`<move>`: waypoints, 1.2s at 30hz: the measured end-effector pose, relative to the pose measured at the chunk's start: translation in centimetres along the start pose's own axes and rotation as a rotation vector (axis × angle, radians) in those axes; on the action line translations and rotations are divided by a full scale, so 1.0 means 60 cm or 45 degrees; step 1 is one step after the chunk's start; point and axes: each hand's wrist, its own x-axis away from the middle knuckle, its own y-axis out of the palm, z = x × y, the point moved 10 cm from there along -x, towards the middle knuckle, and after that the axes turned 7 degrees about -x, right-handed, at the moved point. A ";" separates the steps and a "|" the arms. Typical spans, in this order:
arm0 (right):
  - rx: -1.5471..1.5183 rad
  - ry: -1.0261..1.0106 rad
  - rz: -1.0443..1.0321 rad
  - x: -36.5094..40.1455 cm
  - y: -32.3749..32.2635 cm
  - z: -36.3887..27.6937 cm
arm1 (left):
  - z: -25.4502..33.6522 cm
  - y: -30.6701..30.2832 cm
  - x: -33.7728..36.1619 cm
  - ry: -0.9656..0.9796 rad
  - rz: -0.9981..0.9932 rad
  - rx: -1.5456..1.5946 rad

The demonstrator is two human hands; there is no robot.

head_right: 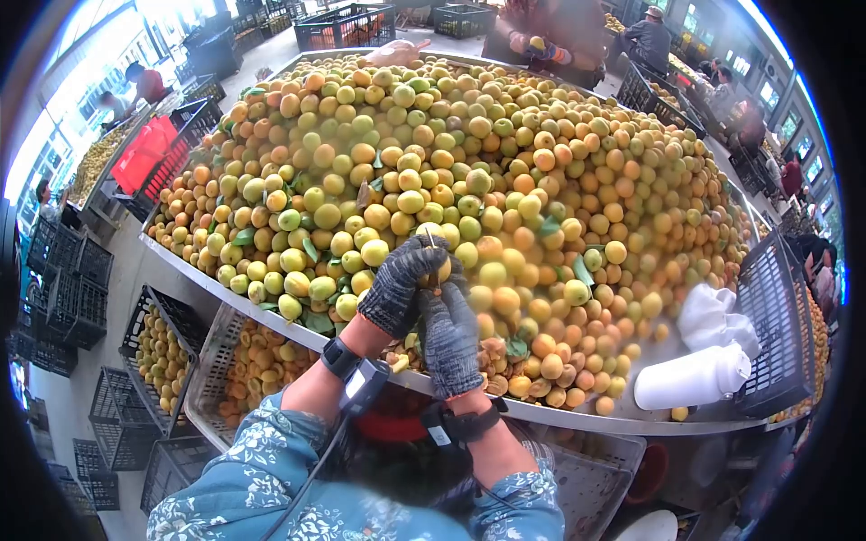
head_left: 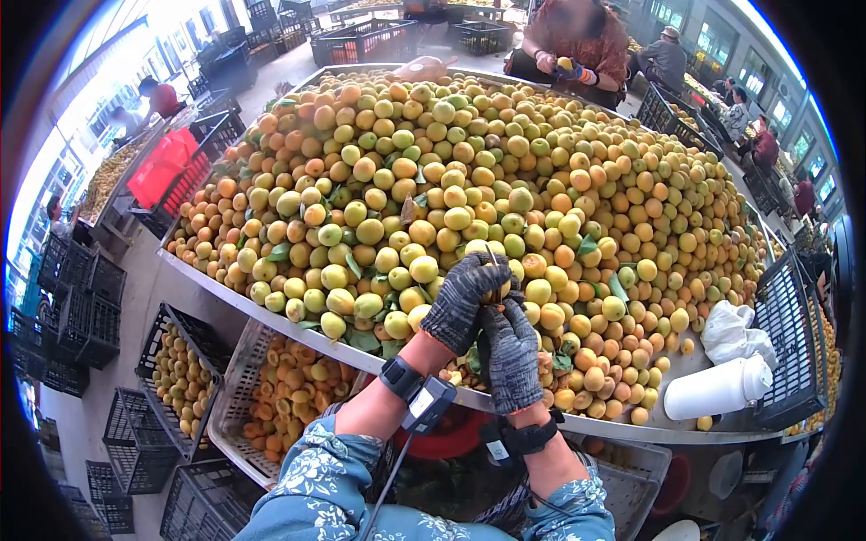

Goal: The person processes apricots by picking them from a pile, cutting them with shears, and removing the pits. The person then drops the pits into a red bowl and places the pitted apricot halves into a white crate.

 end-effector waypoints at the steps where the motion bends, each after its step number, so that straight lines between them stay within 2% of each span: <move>1: -0.145 0.036 0.023 0.002 -0.001 0.008 | -0.009 -0.005 -0.002 -0.001 0.000 -0.002; 4: -0.243 0.119 -0.031 0.009 0.013 0.003 | -0.004 -0.005 0.002 0.017 0.041 0.065; 6: -0.285 0.169 -0.023 0.008 0.013 0.003 | -0.012 0.028 0.020 -0.232 -0.040 0.431; 8: -0.333 0.233 -0.006 0.003 0.004 0.003 | -0.019 0.016 0.011 -0.213 -0.019 0.436; 10: 0.400 0.096 -0.243 -0.007 0.006 -0.026 | -0.021 -0.010 0.000 -0.102 0.050 0.399; 11: 0.545 0.061 -0.228 -0.003 0.001 -0.040 | -0.022 -0.022 -0.008 -0.062 0.073 0.402; 12: 0.844 -0.248 -0.435 0.002 0.024 -0.082 | -0.015 -0.038 -0.014 -0.017 0.096 0.401; 13: 1.085 -0.181 -0.423 -0.007 0.000 -0.080 | -0.015 -0.055 -0.015 -0.078 0.140 0.402; 14: 0.703 0.208 -0.179 0.001 -0.024 -0.084 | -0.009 -0.063 -0.011 -0.133 0.176 0.404; 15: 0.399 0.247 -0.086 -0.002 -0.048 -0.085 | 0.003 -0.062 -0.002 -0.179 0.204 0.440; 16: 0.154 0.134 -0.039 -0.011 -0.062 -0.099 | -0.002 -0.058 -0.006 -0.244 0.101 0.478; 18: 0.133 -0.085 0.014 -0.024 -0.084 -0.127 | -0.008 -0.049 -0.007 -0.244 0.045 0.363; 19: 0.218 -0.169 0.044 -0.025 -0.086 -0.137 | -0.022 -0.039 -0.008 -0.286 0.103 0.487; 20: 0.306 -0.252 0.077 -0.022 -0.084 -0.148 | -0.023 -0.027 -0.001 -0.275 0.035 0.312; 22: 0.304 -0.167 0.027 -0.020 -0.074 -0.138 | -0.039 -0.002 0.011 -0.378 -0.047 0.188; 23: 0.318 -0.220 -0.033 -0.019 -0.062 -0.143 | -0.042 0.006 0.017 -0.390 -0.052 0.192; 25: 0.378 -0.232 -0.099 -0.012 -0.041 -0.151 | -0.050 0.018 0.028 -0.409 -0.123 -0.129; 26: 0.405 -0.300 -0.175 -0.012 -0.031 -0.155 | -0.059 0.025 0.030 -0.418 -0.127 -0.124; 28: 0.357 -0.151 -0.250 -0.019 -0.029 -0.131 | -0.018 0.061 0.028 0.057 -0.284 -0.414; 29: 0.359 -0.148 -0.244 -0.015 -0.029 -0.137 | -0.020 0.062 0.030 0.052 -0.287 -0.411; 31: 0.437 0.063 -0.215 -0.010 -0.032 -0.129 | -0.029 0.063 0.039 -0.051 -0.349 -0.442; 33: 0.381 0.055 -0.232 -0.012 -0.035 -0.130 | -0.027 0.068 0.046 -0.098 -0.379 -0.459; 35: 0.234 -0.035 -0.264 -0.012 -0.032 -0.138 | -0.056 0.067 0.059 -0.463 -0.297 -0.046; 36: 0.233 -0.035 -0.264 -0.010 -0.033 -0.138 | -0.057 0.065 0.058 -0.463 -0.297 -0.046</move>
